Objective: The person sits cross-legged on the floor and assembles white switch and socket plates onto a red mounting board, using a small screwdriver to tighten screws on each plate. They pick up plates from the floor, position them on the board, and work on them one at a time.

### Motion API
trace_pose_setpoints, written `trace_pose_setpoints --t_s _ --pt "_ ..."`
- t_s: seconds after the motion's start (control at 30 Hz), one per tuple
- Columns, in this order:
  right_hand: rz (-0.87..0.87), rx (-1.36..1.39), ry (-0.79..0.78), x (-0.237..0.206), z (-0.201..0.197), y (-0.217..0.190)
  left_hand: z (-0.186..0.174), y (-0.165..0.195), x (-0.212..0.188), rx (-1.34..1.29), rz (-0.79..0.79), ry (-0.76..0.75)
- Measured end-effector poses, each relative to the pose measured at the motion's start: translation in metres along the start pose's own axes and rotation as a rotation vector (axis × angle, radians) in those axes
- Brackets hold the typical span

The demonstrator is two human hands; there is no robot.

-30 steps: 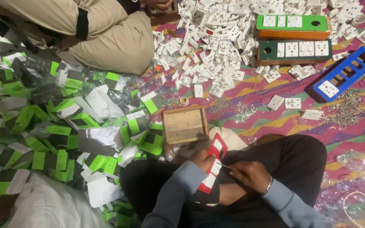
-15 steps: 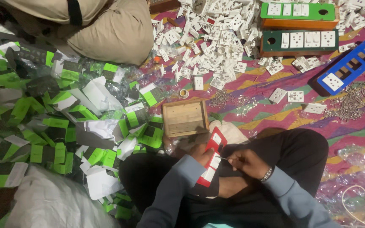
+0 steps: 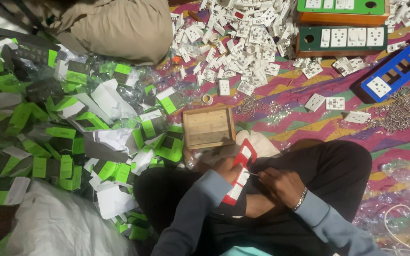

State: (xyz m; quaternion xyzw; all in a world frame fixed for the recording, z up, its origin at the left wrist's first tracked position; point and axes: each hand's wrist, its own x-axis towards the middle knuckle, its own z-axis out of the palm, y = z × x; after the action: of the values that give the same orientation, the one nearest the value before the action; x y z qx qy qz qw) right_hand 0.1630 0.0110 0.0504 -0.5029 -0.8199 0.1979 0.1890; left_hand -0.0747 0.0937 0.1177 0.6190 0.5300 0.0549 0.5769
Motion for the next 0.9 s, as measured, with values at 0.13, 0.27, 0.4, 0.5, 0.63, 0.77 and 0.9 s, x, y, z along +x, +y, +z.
trace_pose_setpoints --t_s 0.13,0.27,0.4,0.5,0.63,0.77,0.9 --pt "0.148 0.597 -0.083 0.001 0.023 0.027 -0.001 0.002 -0.001 0.004 0.086 0.077" --pt "0.57 0.992 -0.447 0.011 0.023 0.04 0.001 -0.004 0.004 0.071 0.089 0.031" --pt "0.157 0.596 -0.027 0.01 0.002 0.017 0.007 -0.011 0.011 0.065 0.156 0.095" --pt "0.097 0.381 0.109 0.01 -0.01 -0.004 0.01 -0.015 0.01 0.048 0.209 0.128" --pt "0.082 0.255 0.125 0.008 -0.01 -0.016 0.006 -0.016 0.004 0.011 0.154 0.134" --pt "0.038 0.129 0.104 0.001 -0.004 -0.01 0.0 -0.02 -0.003 0.119 0.205 0.073" --pt "0.18 0.384 0.068 0.011 0.006 -0.013 0.008 -0.024 -0.001 0.175 0.248 0.108"
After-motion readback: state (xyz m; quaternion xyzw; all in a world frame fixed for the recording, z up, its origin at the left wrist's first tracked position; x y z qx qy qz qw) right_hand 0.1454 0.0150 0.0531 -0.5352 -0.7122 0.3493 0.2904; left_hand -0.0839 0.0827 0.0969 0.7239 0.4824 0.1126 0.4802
